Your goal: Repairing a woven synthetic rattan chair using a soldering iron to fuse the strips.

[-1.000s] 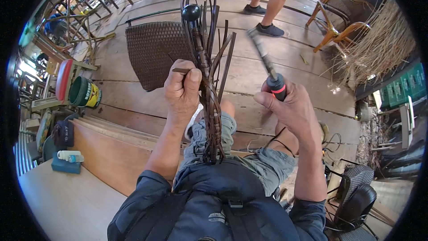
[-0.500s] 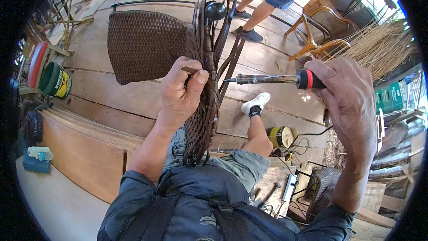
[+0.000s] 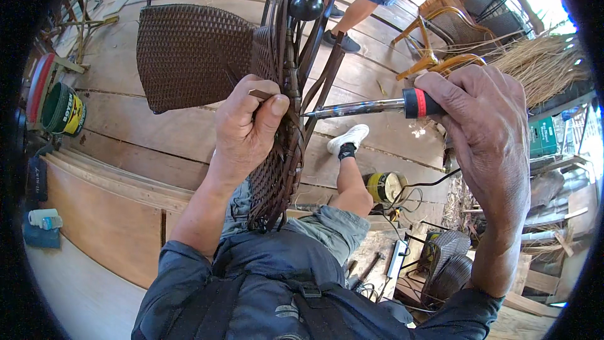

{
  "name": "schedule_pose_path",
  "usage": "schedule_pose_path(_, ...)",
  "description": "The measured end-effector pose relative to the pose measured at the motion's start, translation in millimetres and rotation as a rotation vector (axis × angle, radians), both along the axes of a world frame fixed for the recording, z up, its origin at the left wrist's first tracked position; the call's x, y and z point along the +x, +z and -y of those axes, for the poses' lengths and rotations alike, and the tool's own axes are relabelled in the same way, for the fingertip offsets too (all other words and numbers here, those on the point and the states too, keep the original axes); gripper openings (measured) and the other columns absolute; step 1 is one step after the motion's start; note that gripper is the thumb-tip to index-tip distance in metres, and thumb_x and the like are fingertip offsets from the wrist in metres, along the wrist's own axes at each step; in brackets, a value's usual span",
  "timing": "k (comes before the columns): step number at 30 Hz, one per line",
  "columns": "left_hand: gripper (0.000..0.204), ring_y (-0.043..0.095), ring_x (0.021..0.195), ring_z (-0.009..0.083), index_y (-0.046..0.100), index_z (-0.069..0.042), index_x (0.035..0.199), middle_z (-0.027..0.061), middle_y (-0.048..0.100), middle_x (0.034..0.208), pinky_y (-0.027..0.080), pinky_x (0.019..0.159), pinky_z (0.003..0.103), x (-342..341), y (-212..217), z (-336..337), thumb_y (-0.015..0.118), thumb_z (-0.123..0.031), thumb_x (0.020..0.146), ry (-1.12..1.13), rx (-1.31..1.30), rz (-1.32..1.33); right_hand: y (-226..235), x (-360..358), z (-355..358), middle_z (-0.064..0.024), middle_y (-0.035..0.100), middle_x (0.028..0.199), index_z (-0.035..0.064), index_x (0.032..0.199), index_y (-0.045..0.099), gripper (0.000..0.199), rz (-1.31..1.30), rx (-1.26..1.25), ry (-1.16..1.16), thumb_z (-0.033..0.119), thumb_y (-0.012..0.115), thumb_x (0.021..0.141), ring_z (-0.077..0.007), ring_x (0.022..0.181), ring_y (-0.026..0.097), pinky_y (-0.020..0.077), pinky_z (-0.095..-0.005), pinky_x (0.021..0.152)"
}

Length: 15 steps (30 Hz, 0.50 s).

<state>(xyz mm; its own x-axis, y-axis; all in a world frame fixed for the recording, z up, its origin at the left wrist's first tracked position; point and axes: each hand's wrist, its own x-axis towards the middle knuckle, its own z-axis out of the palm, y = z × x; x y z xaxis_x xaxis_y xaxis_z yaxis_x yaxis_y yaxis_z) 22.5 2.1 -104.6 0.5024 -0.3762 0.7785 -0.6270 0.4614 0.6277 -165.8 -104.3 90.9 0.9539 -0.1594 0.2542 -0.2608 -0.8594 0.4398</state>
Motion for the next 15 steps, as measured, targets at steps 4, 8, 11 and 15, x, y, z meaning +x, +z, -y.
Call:
schedule_pose_path(4,0.009,0.061,0.062,0.0267,0.060,-0.003,0.090,0.0110,0.059,0.077,0.047,0.054,0.032,-0.5,1.5,-0.6,0.067,-0.005,0.085,-0.004,0.011,-0.011,-0.9,0.2,2.1,-0.0081,0.057,0.089,0.0119,0.109,0.066,0.038,-0.012,0.004,0.006,0.001,0.065,0.073,-0.0268,0.087,0.055,0.0388,-0.0395,0.081)
schedule_pose_path(8,0.009,0.061,0.063,0.0269,0.061,-0.002,0.090,0.0113,0.059,0.076,0.047,0.054,0.032,0.6,0.9,0.2,0.068,-0.005,0.084,0.006,-0.002,0.015,-1.3,-0.4,2.7,-0.0082,0.057,0.089,0.0122,0.109,0.066,0.039,-0.008,0.013,0.005,0.000,0.065,0.072,-0.0269,0.087,0.055,0.0389,-0.0397,0.081)
schedule_pose_path(11,0.010,0.061,0.064,0.0272,0.061,-0.002,0.090,0.0116,0.060,0.077,0.047,0.054,0.032,0.4,1.7,-0.3,0.068,-0.004,0.084,0.012,0.000,0.015,-1.0,-0.5,4.1,-0.0081,0.058,0.090,0.0122,0.110,0.066,0.039,-0.023,0.015,0.009,0.001,0.066,0.072,-0.0270,0.088,0.055,0.0391,-0.0395,0.082)
schedule_pose_path(15,0.010,0.061,0.064,0.0274,0.061,-0.002,0.089,0.0119,0.060,0.077,0.047,0.055,0.032,0.5,0.7,0.1,0.068,-0.004,0.083,0.014,0.001,0.015,-2.0,-0.6,5.5,-0.0077,0.059,0.090,0.0121,0.110,0.066,0.039,-0.012,0.034,0.005,0.001,0.066,0.073,-0.0270,0.088,0.056,0.0396,-0.0390,0.081)
